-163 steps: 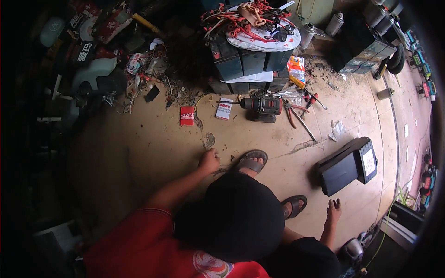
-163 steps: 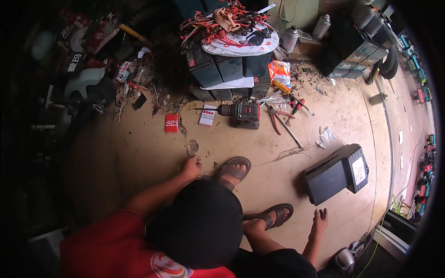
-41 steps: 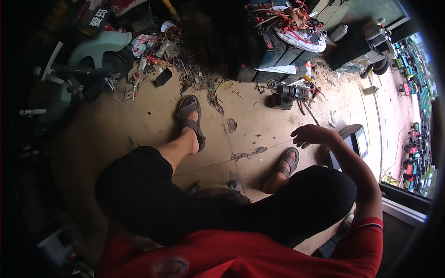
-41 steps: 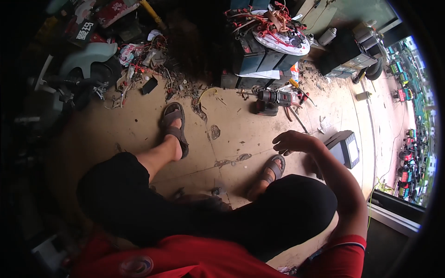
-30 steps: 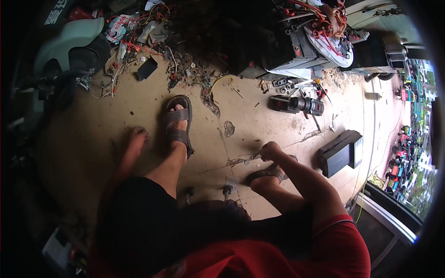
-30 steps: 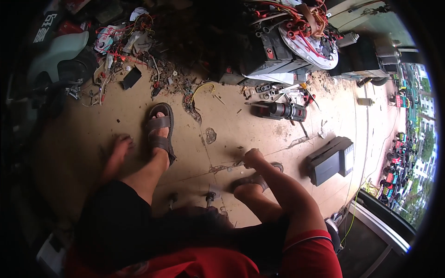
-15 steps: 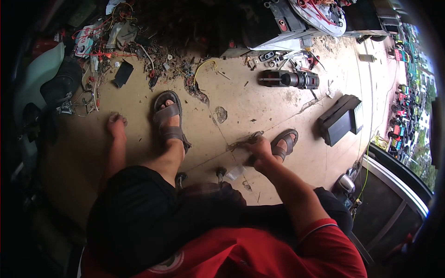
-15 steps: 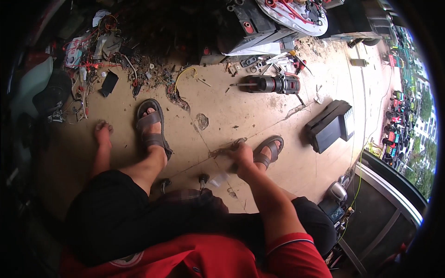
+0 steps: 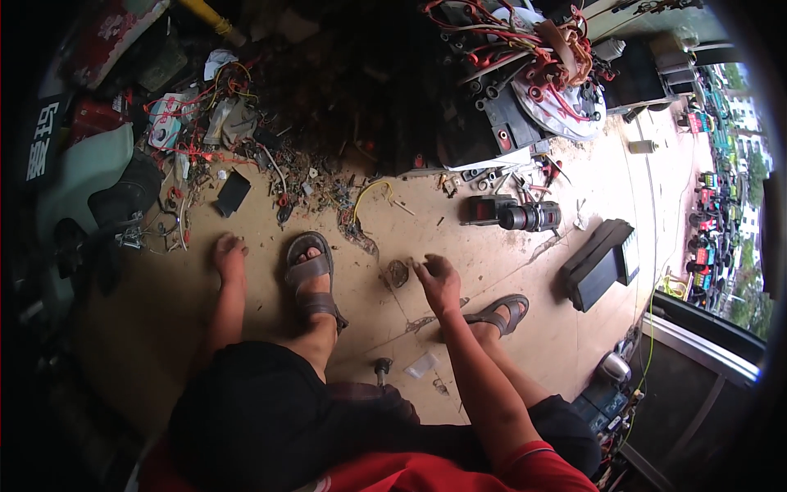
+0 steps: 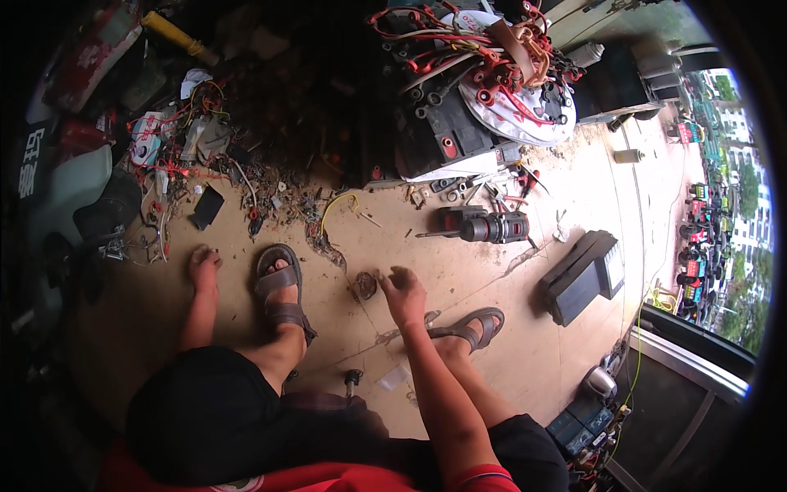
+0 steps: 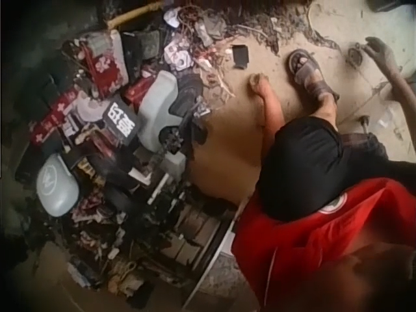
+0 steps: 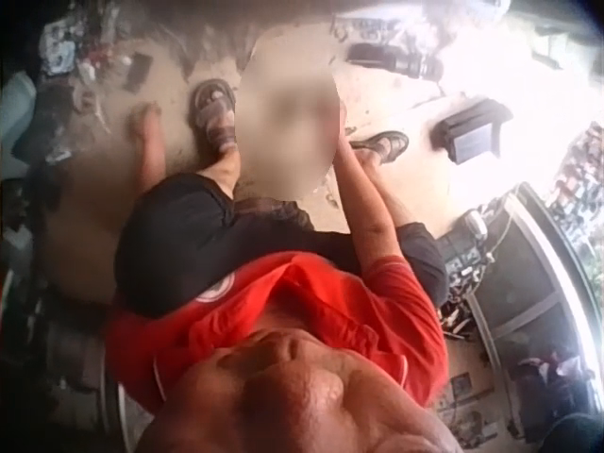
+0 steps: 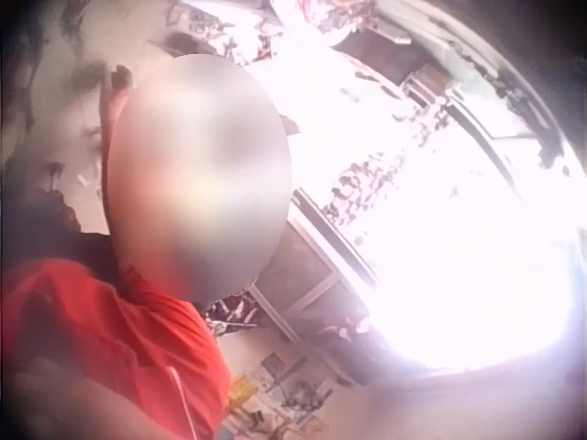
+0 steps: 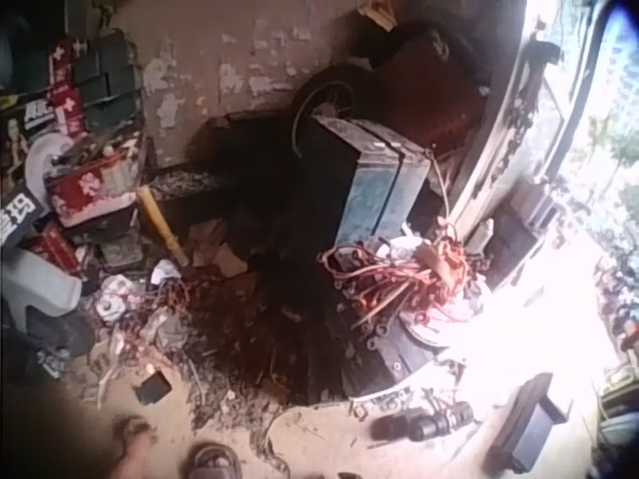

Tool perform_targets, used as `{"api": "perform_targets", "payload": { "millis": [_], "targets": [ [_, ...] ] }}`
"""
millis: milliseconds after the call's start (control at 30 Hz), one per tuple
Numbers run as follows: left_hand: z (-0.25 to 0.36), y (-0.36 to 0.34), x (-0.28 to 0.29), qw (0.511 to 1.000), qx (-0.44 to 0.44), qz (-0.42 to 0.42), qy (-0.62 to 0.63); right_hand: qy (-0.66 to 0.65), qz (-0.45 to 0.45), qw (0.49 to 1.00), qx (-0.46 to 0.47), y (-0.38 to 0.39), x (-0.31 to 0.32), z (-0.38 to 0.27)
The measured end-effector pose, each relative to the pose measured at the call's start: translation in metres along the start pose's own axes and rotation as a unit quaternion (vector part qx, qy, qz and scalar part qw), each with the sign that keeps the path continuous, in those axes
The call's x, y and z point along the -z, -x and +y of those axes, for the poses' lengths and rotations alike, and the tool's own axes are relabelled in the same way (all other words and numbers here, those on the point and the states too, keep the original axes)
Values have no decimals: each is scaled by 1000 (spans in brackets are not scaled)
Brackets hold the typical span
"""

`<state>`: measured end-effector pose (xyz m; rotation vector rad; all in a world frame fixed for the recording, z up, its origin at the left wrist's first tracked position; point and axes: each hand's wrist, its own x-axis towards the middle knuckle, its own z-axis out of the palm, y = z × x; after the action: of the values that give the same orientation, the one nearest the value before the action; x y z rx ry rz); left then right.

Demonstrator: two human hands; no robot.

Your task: The person handles a small electronic control box, removes internal components, and then sorts through a large bundle of red and black wires on the floor.

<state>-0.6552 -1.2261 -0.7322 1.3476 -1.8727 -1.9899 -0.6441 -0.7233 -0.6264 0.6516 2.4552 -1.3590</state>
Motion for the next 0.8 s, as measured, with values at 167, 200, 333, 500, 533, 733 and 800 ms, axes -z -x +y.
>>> {"api": "perform_targets", "payload": {
  "millis": [167, 200, 333, 500, 533, 733, 800],
  "targets": [
    [54, 12, -56, 993, -49, -66, -89, 207, 180, 939, 209, -111, -10, -51],
    [52, 12, -53, 990, -66, -72, -100, 197, 185, 941, 203, -131, -12, -59],
    [36, 19, -41, 983, -66, -111, -130, 274, 158, 912, 261, -185, -4, -61],
    [31, 35, -23, 989, -8, -100, -113, 302, 197, 913, 191, -156, -48, -52],
    [33, 38, -19, 988, -3, -102, -118, 265, 165, 930, 196, -143, -49, -58],
    [42, 44, -20, 986, -12, -111, -128, 221, 174, 946, 159, -112, -34, -72],
    [43, 47, -34, 982, -17, -124, -138, 267, 136, 943, 142, -116, -20, -55]
  ]
}}
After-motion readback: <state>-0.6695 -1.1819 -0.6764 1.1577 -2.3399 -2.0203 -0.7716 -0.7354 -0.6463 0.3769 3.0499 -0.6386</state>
